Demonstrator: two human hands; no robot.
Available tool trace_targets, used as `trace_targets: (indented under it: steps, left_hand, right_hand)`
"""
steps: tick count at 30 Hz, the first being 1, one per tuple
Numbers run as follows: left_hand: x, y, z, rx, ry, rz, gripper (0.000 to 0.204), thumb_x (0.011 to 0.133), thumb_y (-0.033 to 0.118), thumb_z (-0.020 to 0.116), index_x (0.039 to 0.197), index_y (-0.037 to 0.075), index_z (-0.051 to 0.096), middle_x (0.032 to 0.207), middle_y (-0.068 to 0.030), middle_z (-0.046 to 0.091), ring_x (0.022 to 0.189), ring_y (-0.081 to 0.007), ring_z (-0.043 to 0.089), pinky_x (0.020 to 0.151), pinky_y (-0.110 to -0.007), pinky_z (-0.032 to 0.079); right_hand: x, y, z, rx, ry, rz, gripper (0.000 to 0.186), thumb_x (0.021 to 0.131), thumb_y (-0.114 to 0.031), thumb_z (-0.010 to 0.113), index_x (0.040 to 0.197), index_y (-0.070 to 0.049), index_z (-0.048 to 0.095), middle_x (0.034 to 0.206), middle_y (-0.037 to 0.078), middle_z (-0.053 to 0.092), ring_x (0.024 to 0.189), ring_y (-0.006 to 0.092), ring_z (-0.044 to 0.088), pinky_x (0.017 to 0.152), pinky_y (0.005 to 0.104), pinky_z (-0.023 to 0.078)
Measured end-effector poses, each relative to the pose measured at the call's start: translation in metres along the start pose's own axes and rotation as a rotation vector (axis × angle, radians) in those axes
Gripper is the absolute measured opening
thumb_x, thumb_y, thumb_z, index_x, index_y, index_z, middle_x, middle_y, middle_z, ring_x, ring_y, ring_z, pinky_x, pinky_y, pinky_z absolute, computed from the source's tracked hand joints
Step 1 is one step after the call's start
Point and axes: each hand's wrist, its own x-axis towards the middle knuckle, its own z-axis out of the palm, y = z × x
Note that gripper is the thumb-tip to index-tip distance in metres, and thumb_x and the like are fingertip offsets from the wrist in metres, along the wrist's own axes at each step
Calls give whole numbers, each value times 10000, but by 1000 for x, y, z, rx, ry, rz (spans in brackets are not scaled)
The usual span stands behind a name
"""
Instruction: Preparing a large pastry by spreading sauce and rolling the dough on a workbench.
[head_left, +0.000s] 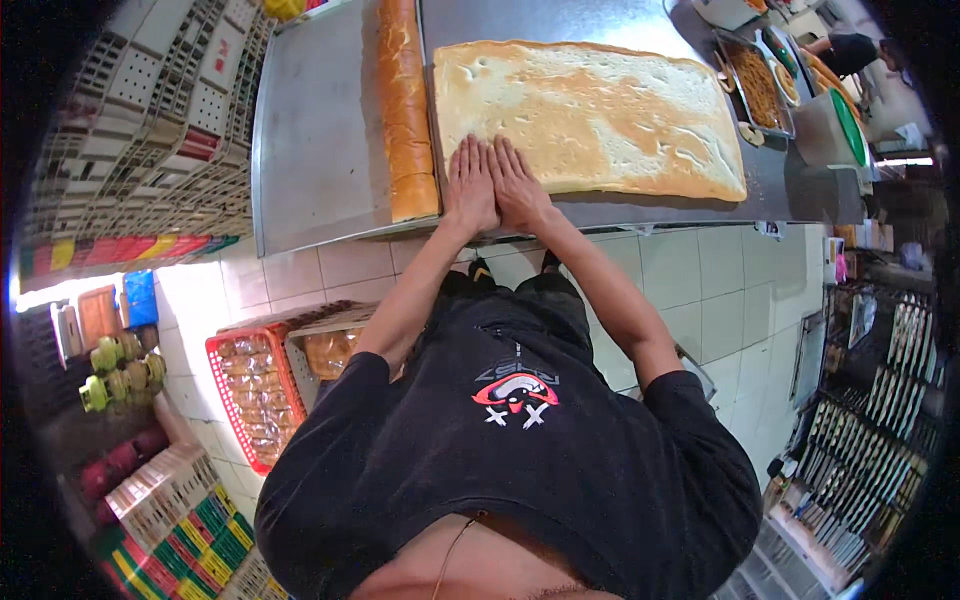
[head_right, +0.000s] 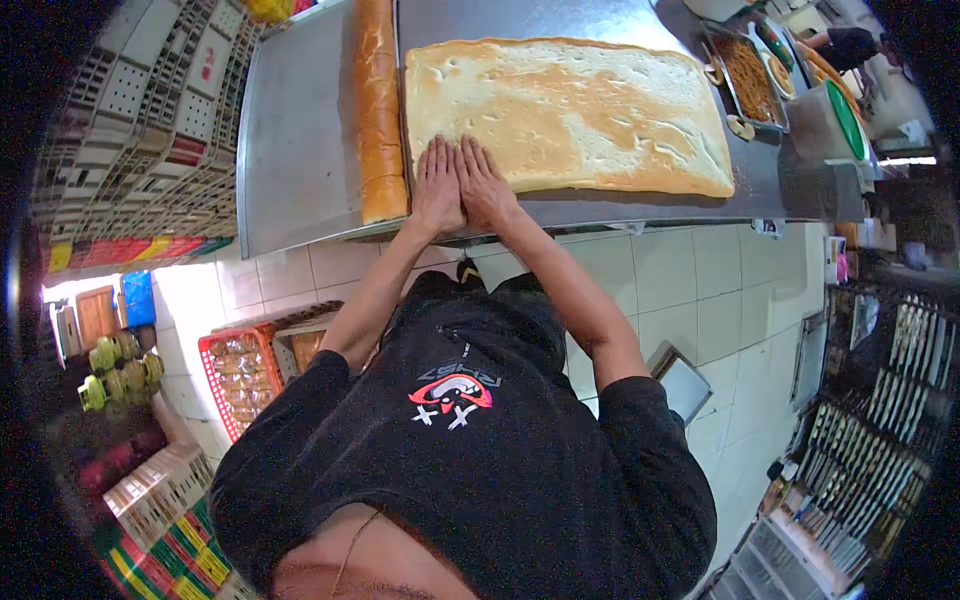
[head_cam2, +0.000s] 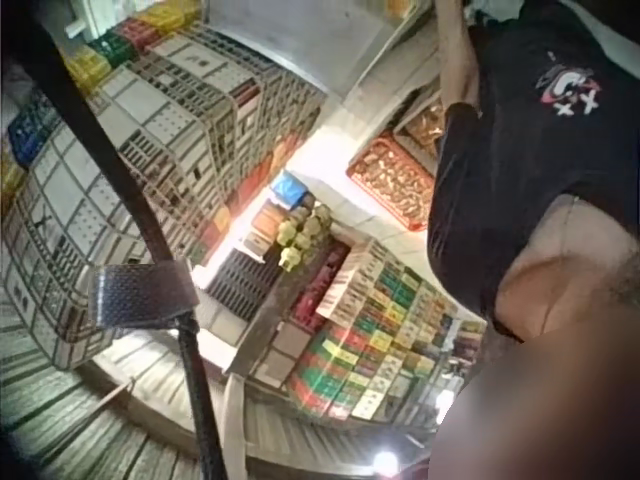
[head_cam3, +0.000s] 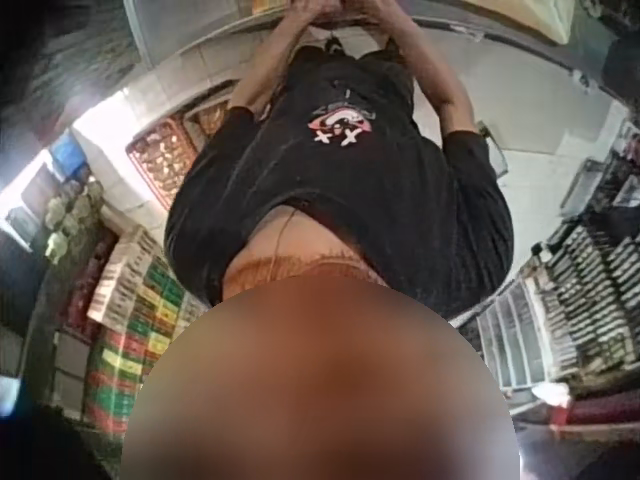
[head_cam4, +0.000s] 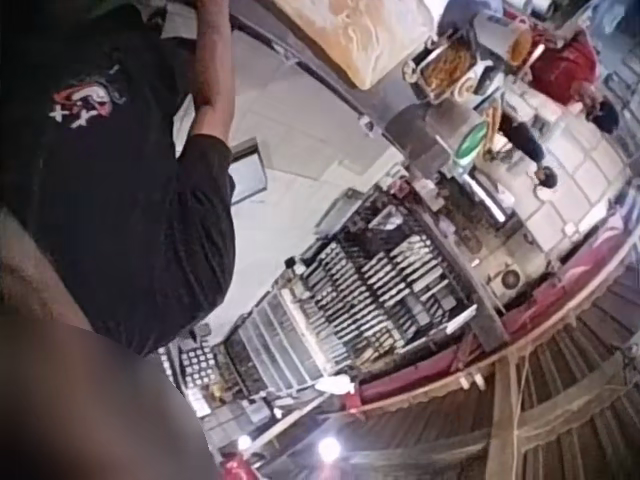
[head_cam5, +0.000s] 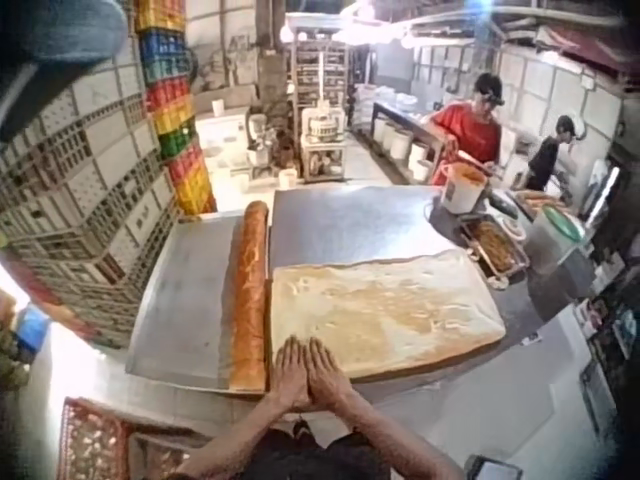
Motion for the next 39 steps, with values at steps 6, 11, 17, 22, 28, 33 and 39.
trace_targets:
  steps: [6, 11, 17, 22, 28, 33, 39]
  left_hand:
    - [16, 3, -16, -230, 78, 145, 669, 657, 234, 677, 1227, -77, 516, 1268, -262, 524, 1249, -440, 432, 1131, -503, 269]
    - [1, -10, 37, -87, 159, 38, 869, 713, 300, 632, 1394, -131, 306, 1451, -340, 306, 1381, -446, 275, 1161, -510, 177]
    - [1, 44, -21, -301, -37, -18, 1014, 687, 243, 660, 1502, -66, 141, 1575, -280, 98, 1472, -391, 94, 1194, -494, 71]
    - [21, 110, -28, -511, 16, 149, 922, 722, 190, 661, 1499, -29, 215, 1560, -268, 188, 1438, -434, 191, 1180, -478, 162]
    - [91, 211, -36, -811, 78, 228, 761, 770, 110, 661, 1459, 34, 348, 1500, -241, 329, 1351, -397, 378, 1098, -428, 337]
    - [128, 261, -58, -929, 67, 176, 675, 781, 70, 649, 1413, 26, 415, 1413, -184, 463, 1255, -350, 495, 1037, -385, 409]
    - [114, 265, -70, -897, 157, -98, 581, 773, -15, 628, 1337, 8, 490, 1322, -171, 541, 1172, -325, 553, 998, -365, 442]
  right_hand:
    - [6, 14, -9, 242, 139, -74, 764, 736, -255, 613, 1388, 72, 385, 1416, 247, 435, 1318, 404, 386, 1132, 499, 271]
    - [-28, 0, -42, 217, 173, 193, 932, 651, -181, 682, 1444, 74, 265, 1400, 303, 376, 1242, 437, 406, 1102, 506, 294]
    - [-136, 73, -84, 500, 468, 700, 772, 691, -134, 694, 1401, -27, 410, 1442, 241, 358, 1318, 405, 363, 1080, 453, 323]
    - [-216, 164, -79, 386, 603, 1045, 568, 730, -103, 660, 1275, -24, 521, 1337, 209, 466, 1226, 376, 461, 1030, 423, 388]
    - [-233, 293, -100, 417, 554, 1037, 389, 760, -88, 683, 1141, -47, 618, 1215, 146, 594, 1105, 314, 561, 956, 361, 440]
    - [-177, 408, -134, 703, 523, 1067, 267, 868, -217, 668, 1069, -43, 684, 1052, 104, 684, 934, 223, 630, 821, 318, 491]
    - [-40, 599, -151, 1231, 489, 956, 246, 927, -288, 624, 934, -45, 662, 792, 27, 634, 653, 108, 542, 578, 254, 442]
